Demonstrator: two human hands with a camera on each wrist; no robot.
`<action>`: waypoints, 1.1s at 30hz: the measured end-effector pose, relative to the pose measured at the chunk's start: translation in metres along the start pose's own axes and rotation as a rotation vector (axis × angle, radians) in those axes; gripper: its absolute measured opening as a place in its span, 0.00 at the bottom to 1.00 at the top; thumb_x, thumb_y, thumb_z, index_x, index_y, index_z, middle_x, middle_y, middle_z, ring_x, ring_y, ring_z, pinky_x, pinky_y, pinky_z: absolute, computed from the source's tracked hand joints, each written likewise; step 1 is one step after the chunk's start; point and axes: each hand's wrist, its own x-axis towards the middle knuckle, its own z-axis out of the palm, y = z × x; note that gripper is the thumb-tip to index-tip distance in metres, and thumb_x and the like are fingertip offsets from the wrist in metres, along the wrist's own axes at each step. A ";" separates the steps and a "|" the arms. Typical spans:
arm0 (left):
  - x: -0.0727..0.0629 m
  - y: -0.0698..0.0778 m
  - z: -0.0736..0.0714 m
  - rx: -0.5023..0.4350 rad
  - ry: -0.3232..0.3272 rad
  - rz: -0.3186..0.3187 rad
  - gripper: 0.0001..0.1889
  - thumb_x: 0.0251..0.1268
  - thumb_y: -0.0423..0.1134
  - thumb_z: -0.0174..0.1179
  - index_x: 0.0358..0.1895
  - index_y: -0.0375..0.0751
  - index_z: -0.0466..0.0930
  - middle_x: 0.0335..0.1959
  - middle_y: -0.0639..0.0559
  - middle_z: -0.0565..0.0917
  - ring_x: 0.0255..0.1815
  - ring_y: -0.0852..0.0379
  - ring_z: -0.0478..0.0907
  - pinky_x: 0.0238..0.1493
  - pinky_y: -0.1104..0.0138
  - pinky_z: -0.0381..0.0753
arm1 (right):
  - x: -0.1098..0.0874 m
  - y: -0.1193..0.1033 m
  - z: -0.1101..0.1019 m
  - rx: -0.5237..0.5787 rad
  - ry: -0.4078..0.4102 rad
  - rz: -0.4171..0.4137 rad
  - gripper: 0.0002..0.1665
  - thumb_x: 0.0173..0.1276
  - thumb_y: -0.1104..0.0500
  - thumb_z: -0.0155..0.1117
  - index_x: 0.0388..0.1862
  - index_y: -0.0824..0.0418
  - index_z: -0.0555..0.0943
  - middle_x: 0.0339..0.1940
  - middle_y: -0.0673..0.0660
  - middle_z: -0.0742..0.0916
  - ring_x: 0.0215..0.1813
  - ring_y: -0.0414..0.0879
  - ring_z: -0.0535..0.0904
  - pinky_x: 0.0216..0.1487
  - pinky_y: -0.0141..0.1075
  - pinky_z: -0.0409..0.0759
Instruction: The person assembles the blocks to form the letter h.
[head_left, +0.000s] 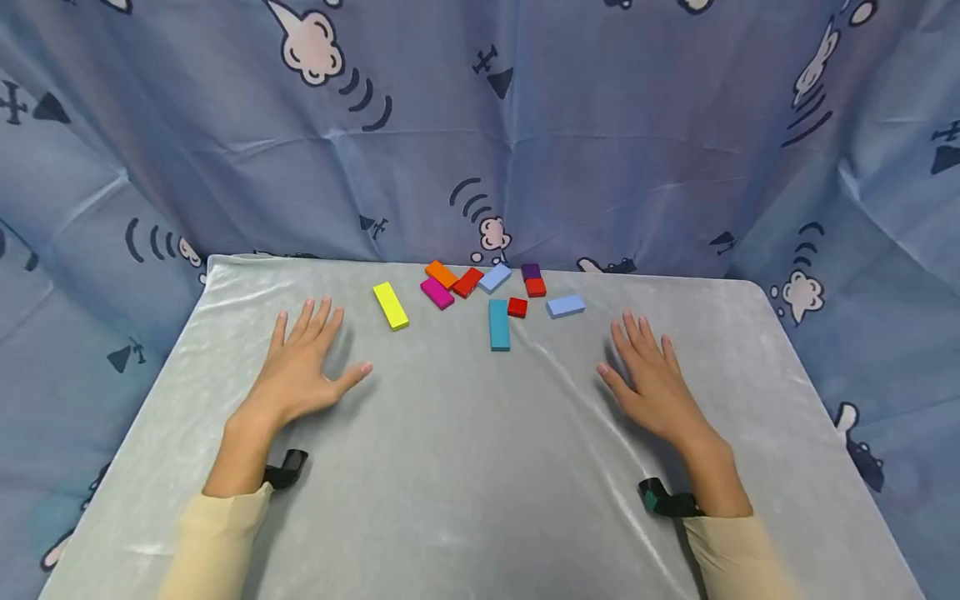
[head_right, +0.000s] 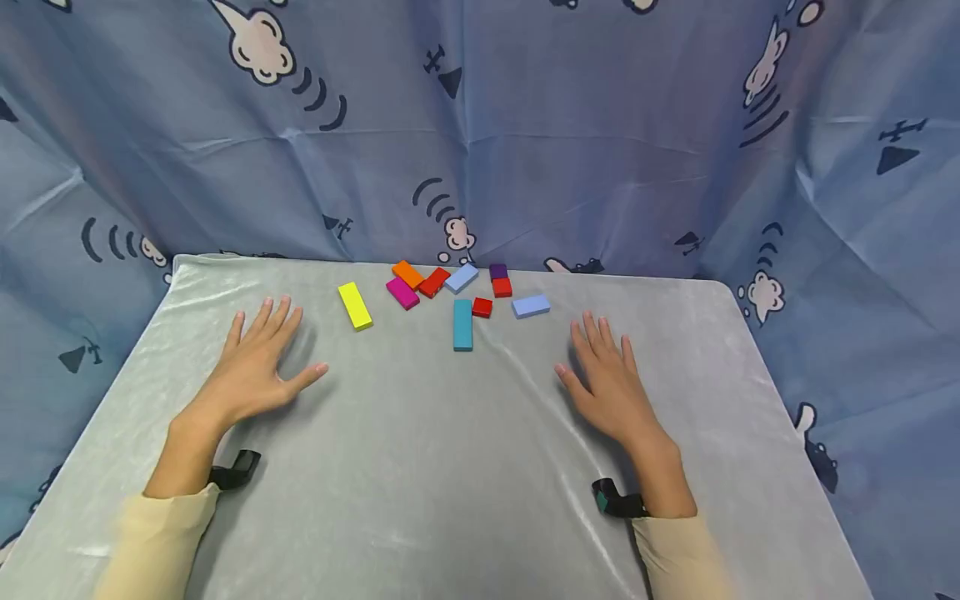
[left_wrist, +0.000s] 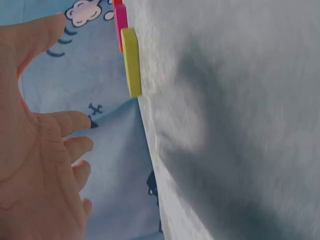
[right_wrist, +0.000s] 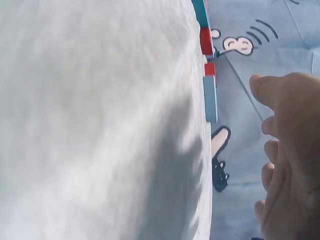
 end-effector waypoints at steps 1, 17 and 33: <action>0.000 0.002 0.003 0.000 -0.004 0.012 0.55 0.71 0.72 0.56 0.87 0.38 0.49 0.89 0.39 0.46 0.91 0.38 0.38 0.90 0.39 0.28 | 0.000 0.000 0.003 0.007 -0.010 0.001 0.45 0.85 0.41 0.52 0.88 0.63 0.52 0.91 0.63 0.49 0.91 0.64 0.39 0.87 0.72 0.37; 0.021 0.015 0.002 0.061 -0.084 0.190 0.55 0.71 0.72 0.56 0.86 0.36 0.49 0.90 0.41 0.43 0.92 0.41 0.40 0.92 0.42 0.37 | 0.031 -0.027 0.020 0.053 -0.063 -0.064 0.46 0.83 0.41 0.55 0.88 0.62 0.53 0.91 0.63 0.51 0.91 0.64 0.43 0.89 0.67 0.42; 0.063 0.018 0.016 -0.042 -0.094 0.100 0.51 0.73 0.62 0.61 0.86 0.34 0.49 0.88 0.33 0.49 0.90 0.36 0.44 0.91 0.39 0.42 | 0.068 -0.063 0.025 0.002 -0.119 -0.226 0.45 0.79 0.47 0.65 0.85 0.64 0.61 0.90 0.61 0.58 0.91 0.58 0.50 0.92 0.61 0.46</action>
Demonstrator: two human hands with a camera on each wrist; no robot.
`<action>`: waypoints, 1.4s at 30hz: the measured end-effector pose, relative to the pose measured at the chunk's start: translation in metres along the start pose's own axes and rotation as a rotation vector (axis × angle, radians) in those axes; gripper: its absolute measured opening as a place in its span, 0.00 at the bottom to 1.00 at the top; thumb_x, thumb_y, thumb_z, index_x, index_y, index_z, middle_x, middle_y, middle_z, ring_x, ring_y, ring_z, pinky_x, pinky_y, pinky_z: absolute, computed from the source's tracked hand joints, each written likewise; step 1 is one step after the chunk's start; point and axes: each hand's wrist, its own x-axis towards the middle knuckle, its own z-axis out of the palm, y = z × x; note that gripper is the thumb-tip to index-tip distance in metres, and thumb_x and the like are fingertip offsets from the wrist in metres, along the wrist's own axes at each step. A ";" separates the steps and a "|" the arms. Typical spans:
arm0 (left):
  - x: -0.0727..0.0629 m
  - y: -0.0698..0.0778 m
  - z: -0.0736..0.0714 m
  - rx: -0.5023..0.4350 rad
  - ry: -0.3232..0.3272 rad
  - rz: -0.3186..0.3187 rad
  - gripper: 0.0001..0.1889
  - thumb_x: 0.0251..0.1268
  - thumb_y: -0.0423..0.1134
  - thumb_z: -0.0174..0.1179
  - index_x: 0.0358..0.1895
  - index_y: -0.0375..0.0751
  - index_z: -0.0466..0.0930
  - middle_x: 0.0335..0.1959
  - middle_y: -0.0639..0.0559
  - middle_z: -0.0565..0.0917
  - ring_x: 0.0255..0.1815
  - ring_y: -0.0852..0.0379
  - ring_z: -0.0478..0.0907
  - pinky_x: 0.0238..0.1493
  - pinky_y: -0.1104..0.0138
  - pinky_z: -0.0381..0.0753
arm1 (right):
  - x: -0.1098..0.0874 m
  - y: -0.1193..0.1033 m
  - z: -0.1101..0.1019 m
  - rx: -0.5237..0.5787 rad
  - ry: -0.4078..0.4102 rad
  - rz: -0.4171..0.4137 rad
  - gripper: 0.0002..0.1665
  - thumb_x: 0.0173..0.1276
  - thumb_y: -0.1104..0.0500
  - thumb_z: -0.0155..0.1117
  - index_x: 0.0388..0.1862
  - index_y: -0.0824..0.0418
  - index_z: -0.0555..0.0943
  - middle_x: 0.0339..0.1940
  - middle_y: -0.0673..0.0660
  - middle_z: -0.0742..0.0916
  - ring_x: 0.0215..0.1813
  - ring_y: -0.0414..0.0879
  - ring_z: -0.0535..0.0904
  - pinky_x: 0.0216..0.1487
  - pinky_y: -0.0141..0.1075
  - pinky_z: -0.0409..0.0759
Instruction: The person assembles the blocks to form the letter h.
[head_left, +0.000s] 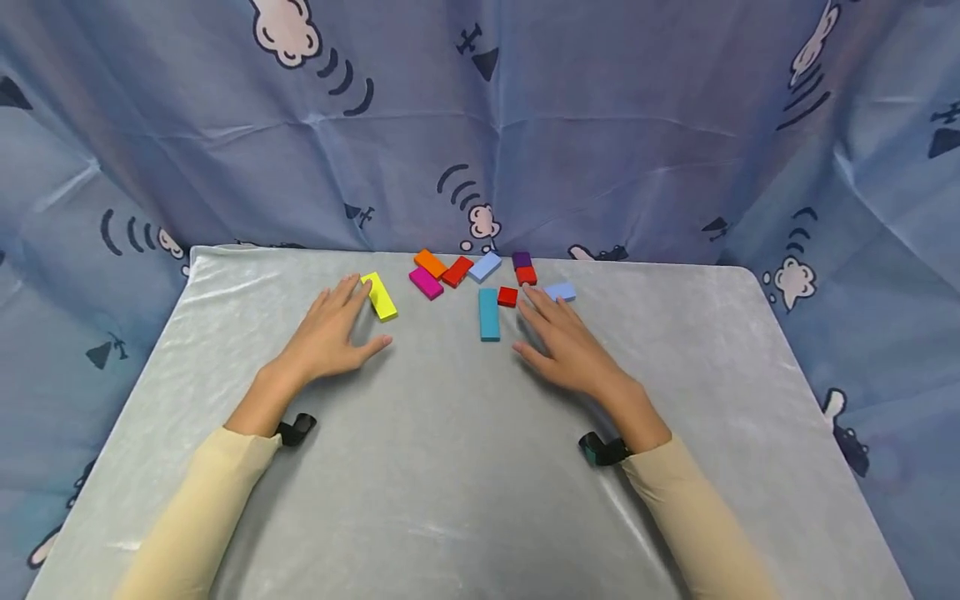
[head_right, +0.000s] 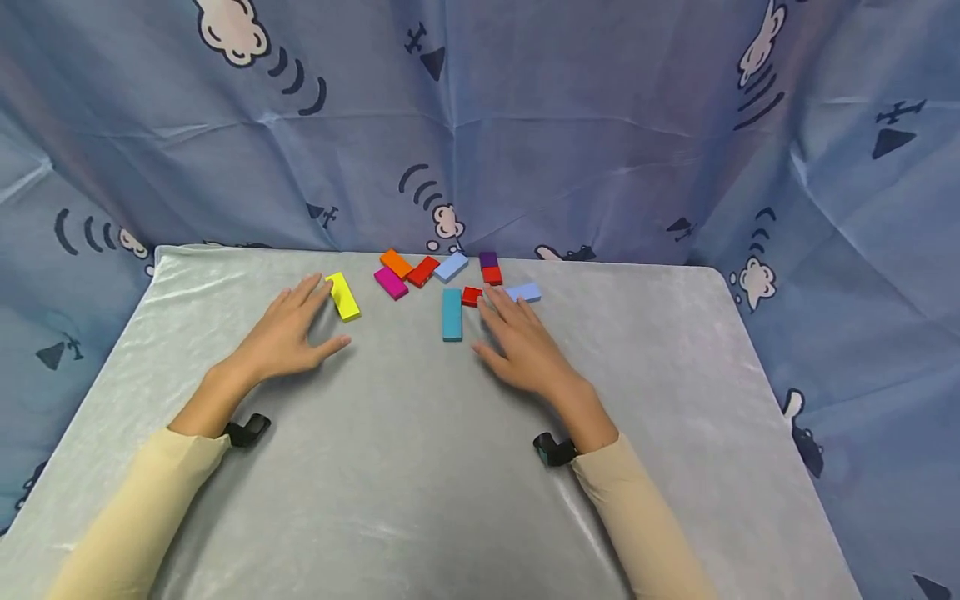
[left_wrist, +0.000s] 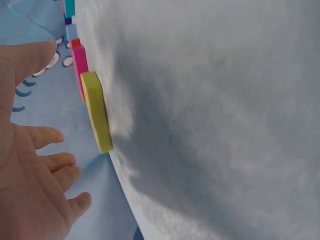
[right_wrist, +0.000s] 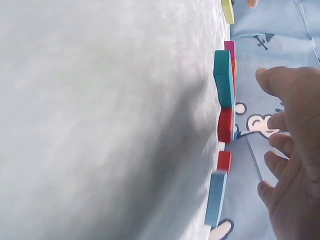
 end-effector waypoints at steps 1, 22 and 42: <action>0.002 -0.001 0.000 -0.011 -0.006 -0.005 0.51 0.73 0.61 0.61 0.85 0.33 0.50 0.88 0.32 0.49 0.90 0.35 0.44 0.90 0.38 0.42 | 0.003 -0.002 0.001 -0.002 -0.009 -0.003 0.44 0.79 0.47 0.65 0.85 0.64 0.62 0.90 0.60 0.58 0.91 0.58 0.50 0.92 0.60 0.45; 0.029 -0.010 -0.003 0.002 -0.114 -0.068 0.43 0.77 0.57 0.58 0.81 0.30 0.60 0.85 0.31 0.57 0.88 0.35 0.51 0.89 0.36 0.46 | 0.061 -0.024 0.017 -0.116 -0.215 -0.082 0.43 0.80 0.45 0.61 0.85 0.62 0.61 0.88 0.59 0.64 0.90 0.57 0.53 0.91 0.63 0.45; 0.043 -0.011 -0.009 0.052 -0.066 -0.050 0.41 0.70 0.57 0.68 0.78 0.34 0.69 0.78 0.34 0.70 0.73 0.32 0.74 0.75 0.36 0.74 | 0.063 -0.025 0.009 -0.140 -0.270 -0.012 0.45 0.77 0.47 0.65 0.83 0.67 0.63 0.87 0.65 0.65 0.88 0.61 0.58 0.91 0.57 0.51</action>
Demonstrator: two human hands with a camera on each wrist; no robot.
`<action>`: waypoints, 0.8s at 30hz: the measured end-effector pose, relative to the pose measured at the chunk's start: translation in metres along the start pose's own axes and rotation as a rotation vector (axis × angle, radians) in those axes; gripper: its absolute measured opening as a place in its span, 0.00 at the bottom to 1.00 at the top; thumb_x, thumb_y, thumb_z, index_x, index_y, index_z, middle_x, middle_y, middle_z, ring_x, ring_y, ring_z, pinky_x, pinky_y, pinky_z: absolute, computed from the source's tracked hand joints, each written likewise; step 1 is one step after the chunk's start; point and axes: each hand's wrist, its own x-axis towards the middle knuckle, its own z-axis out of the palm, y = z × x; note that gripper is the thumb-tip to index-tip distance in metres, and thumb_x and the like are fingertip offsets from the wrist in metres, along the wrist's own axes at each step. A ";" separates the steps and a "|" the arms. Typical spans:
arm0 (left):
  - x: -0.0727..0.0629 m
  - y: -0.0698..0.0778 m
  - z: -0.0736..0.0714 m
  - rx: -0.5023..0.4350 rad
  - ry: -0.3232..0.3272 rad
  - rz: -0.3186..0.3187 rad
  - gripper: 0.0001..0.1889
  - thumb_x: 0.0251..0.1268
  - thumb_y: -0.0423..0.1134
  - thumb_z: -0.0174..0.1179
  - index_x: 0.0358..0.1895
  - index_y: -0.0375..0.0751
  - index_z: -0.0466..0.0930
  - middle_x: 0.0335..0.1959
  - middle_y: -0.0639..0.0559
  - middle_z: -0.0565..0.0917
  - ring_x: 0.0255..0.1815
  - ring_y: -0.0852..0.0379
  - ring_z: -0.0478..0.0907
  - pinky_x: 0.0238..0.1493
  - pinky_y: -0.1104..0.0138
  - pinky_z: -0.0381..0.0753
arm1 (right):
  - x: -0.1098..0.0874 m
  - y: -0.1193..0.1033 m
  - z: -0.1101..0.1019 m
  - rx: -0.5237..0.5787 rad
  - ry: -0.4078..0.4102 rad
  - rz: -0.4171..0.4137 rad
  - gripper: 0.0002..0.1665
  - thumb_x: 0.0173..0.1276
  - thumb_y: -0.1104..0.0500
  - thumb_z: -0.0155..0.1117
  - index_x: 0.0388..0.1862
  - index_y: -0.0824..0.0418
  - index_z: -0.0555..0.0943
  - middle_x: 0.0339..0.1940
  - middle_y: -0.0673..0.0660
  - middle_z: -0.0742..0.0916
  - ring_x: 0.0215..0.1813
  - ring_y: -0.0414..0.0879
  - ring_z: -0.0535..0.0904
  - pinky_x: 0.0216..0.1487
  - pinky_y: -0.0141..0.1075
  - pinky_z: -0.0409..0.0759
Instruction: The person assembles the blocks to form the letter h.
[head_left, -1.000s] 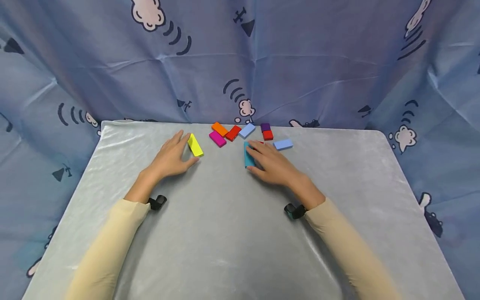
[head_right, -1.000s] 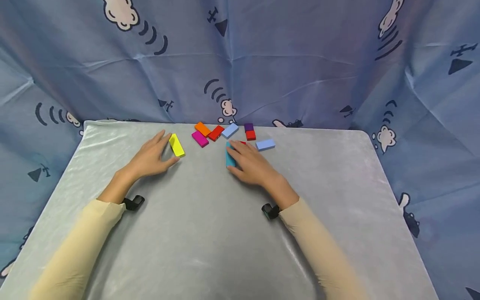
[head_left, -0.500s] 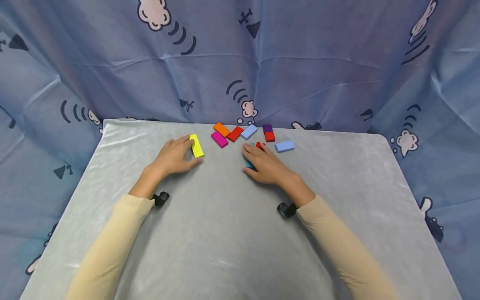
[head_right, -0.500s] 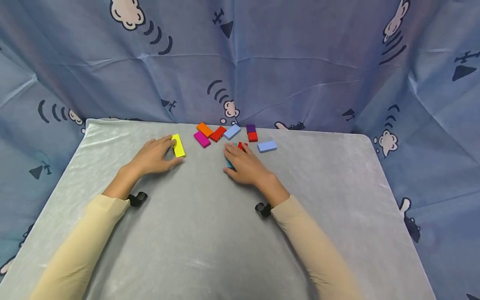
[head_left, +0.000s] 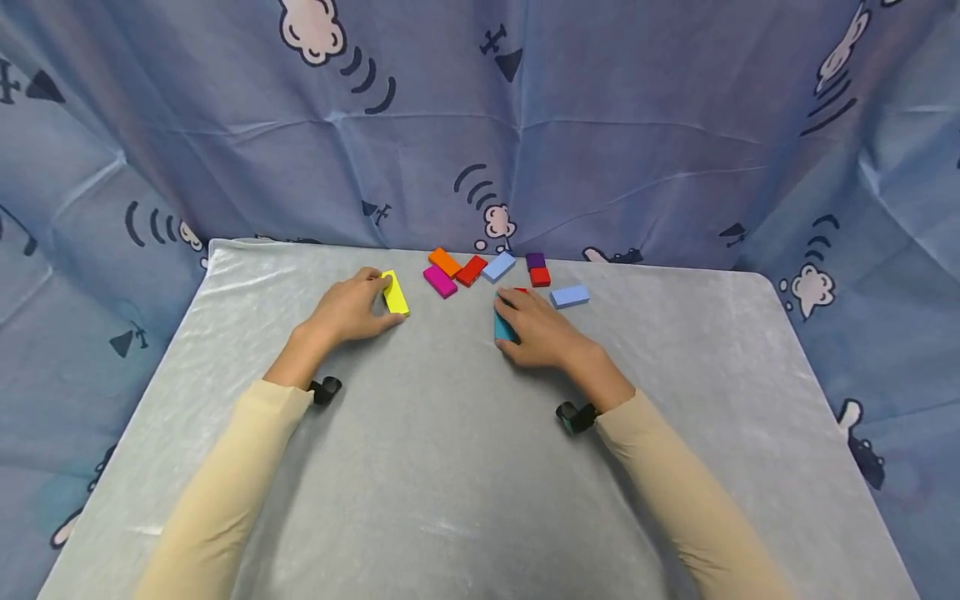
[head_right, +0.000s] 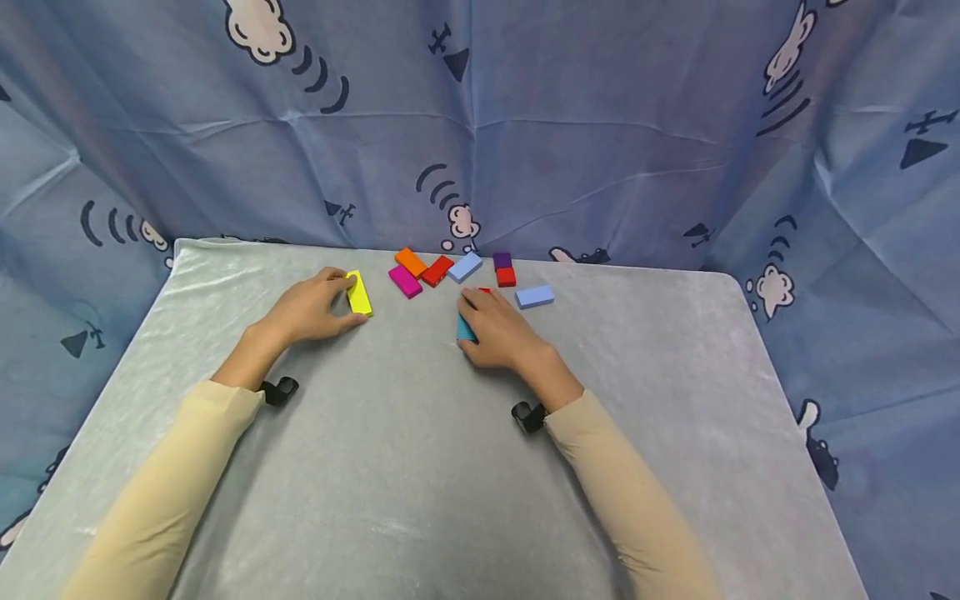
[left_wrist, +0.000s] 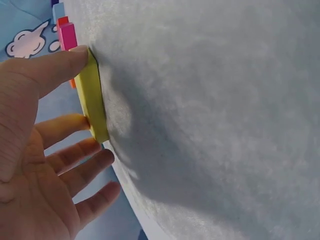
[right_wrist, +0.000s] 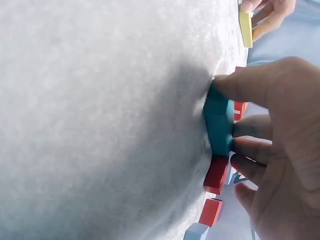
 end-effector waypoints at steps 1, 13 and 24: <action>0.000 0.001 0.000 0.012 -0.002 0.004 0.41 0.70 0.57 0.67 0.78 0.34 0.69 0.78 0.34 0.70 0.73 0.31 0.74 0.74 0.36 0.75 | 0.000 0.000 -0.001 0.003 0.003 -0.003 0.44 0.77 0.48 0.65 0.83 0.67 0.64 0.86 0.65 0.65 0.87 0.61 0.59 0.91 0.57 0.53; 0.004 0.004 -0.002 0.028 -0.015 0.025 0.41 0.70 0.58 0.68 0.75 0.33 0.72 0.81 0.31 0.66 0.82 0.33 0.66 0.82 0.41 0.69 | 0.003 0.005 -0.005 0.057 0.043 0.000 0.44 0.72 0.46 0.74 0.78 0.67 0.72 0.83 0.66 0.71 0.83 0.62 0.67 0.87 0.55 0.66; 0.002 0.009 -0.002 0.026 -0.021 0.012 0.47 0.68 0.58 0.70 0.78 0.27 0.64 0.79 0.32 0.70 0.78 0.35 0.71 0.79 0.42 0.73 | -0.001 0.009 -0.002 0.074 0.037 -0.013 0.45 0.75 0.45 0.68 0.81 0.67 0.67 0.86 0.66 0.66 0.86 0.63 0.61 0.88 0.58 0.61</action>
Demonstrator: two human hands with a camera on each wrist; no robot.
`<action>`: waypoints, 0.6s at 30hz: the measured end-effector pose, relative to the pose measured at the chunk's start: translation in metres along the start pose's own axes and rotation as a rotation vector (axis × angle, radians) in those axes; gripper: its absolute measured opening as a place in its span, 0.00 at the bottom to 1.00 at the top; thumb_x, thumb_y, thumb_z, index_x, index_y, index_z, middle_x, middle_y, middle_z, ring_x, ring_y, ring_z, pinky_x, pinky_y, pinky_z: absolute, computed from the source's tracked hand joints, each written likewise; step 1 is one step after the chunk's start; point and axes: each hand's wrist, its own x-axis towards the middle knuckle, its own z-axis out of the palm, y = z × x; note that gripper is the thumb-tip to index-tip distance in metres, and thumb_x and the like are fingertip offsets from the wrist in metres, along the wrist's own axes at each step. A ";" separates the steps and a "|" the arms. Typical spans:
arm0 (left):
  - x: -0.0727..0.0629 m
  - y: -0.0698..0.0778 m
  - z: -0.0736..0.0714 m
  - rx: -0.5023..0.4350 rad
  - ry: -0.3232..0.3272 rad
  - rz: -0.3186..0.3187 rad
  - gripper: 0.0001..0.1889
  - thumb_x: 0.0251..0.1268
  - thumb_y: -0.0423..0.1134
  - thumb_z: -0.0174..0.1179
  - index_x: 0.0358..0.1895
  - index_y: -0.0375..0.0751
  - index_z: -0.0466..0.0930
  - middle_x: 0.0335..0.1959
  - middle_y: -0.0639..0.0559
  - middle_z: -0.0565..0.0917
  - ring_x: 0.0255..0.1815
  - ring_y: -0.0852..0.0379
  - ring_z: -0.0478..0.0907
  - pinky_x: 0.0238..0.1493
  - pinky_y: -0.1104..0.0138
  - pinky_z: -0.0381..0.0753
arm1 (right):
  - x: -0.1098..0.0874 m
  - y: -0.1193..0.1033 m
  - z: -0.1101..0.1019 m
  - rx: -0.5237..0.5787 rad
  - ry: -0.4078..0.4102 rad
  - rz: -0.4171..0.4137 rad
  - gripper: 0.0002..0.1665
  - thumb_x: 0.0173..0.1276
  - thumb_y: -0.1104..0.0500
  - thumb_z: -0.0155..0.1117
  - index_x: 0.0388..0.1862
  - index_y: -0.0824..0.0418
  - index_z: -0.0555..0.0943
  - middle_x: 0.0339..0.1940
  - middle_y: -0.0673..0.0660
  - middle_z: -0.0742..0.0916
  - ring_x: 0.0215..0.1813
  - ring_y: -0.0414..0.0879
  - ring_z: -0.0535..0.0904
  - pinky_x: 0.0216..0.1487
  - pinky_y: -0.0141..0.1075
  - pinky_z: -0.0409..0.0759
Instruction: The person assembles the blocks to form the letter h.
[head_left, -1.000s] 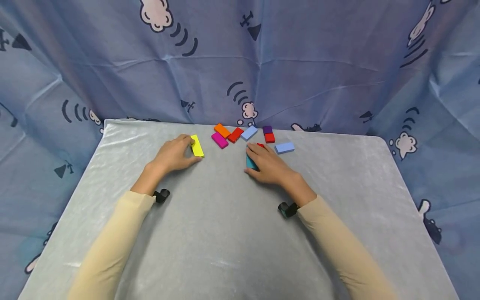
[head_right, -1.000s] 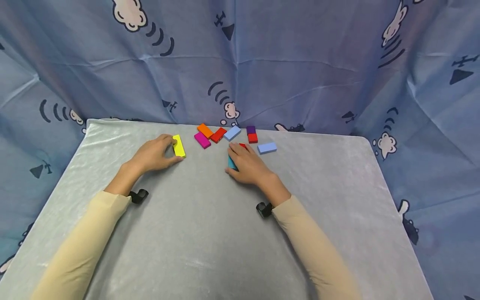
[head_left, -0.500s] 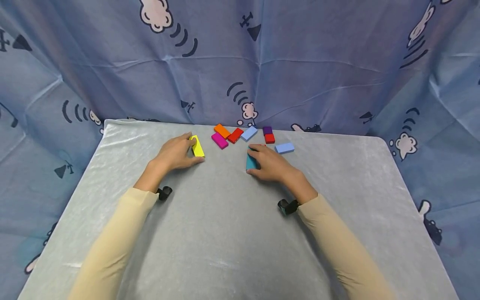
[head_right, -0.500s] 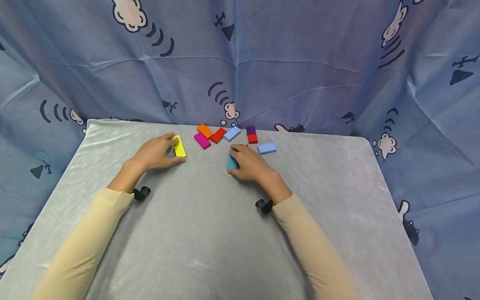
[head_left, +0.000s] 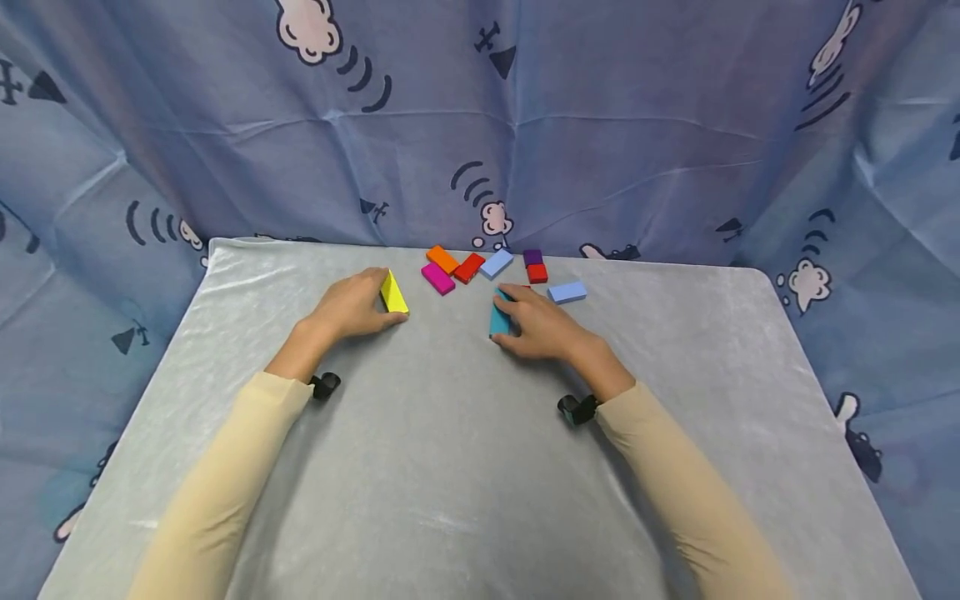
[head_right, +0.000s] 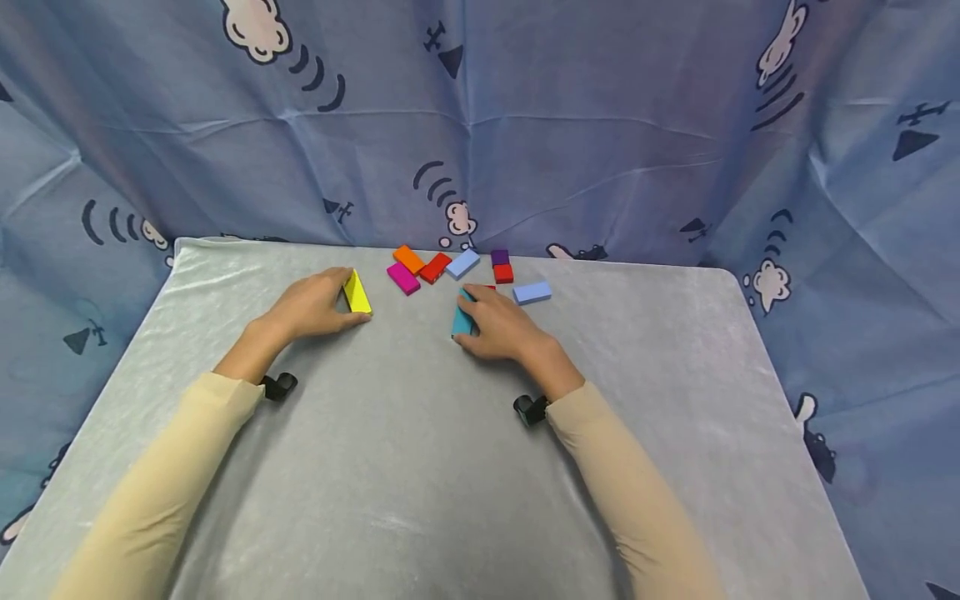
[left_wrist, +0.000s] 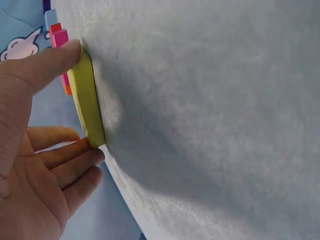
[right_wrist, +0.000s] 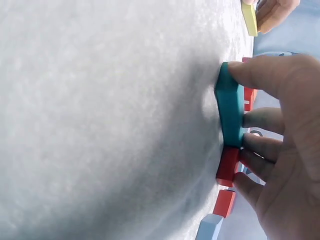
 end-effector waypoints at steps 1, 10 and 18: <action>-0.001 0.000 0.000 0.005 0.000 -0.001 0.48 0.67 0.59 0.70 0.78 0.28 0.65 0.78 0.32 0.71 0.77 0.35 0.72 0.78 0.42 0.75 | 0.001 0.000 -0.001 0.002 -0.004 -0.002 0.45 0.75 0.45 0.68 0.81 0.67 0.67 0.86 0.67 0.66 0.86 0.63 0.61 0.88 0.58 0.61; -0.020 0.009 0.004 0.013 -0.016 0.064 0.46 0.62 0.62 0.72 0.75 0.33 0.72 0.73 0.37 0.75 0.71 0.38 0.78 0.72 0.44 0.81 | 0.005 0.001 -0.003 -0.016 -0.025 -0.004 0.44 0.74 0.45 0.70 0.80 0.66 0.69 0.85 0.67 0.67 0.86 0.63 0.62 0.88 0.58 0.61; -0.054 0.034 0.018 -0.033 -0.001 0.190 0.47 0.62 0.61 0.74 0.77 0.34 0.71 0.74 0.42 0.75 0.74 0.43 0.77 0.76 0.48 0.79 | 0.003 0.001 -0.001 0.012 -0.012 0.008 0.46 0.74 0.44 0.70 0.82 0.66 0.67 0.85 0.66 0.67 0.86 0.63 0.62 0.89 0.57 0.60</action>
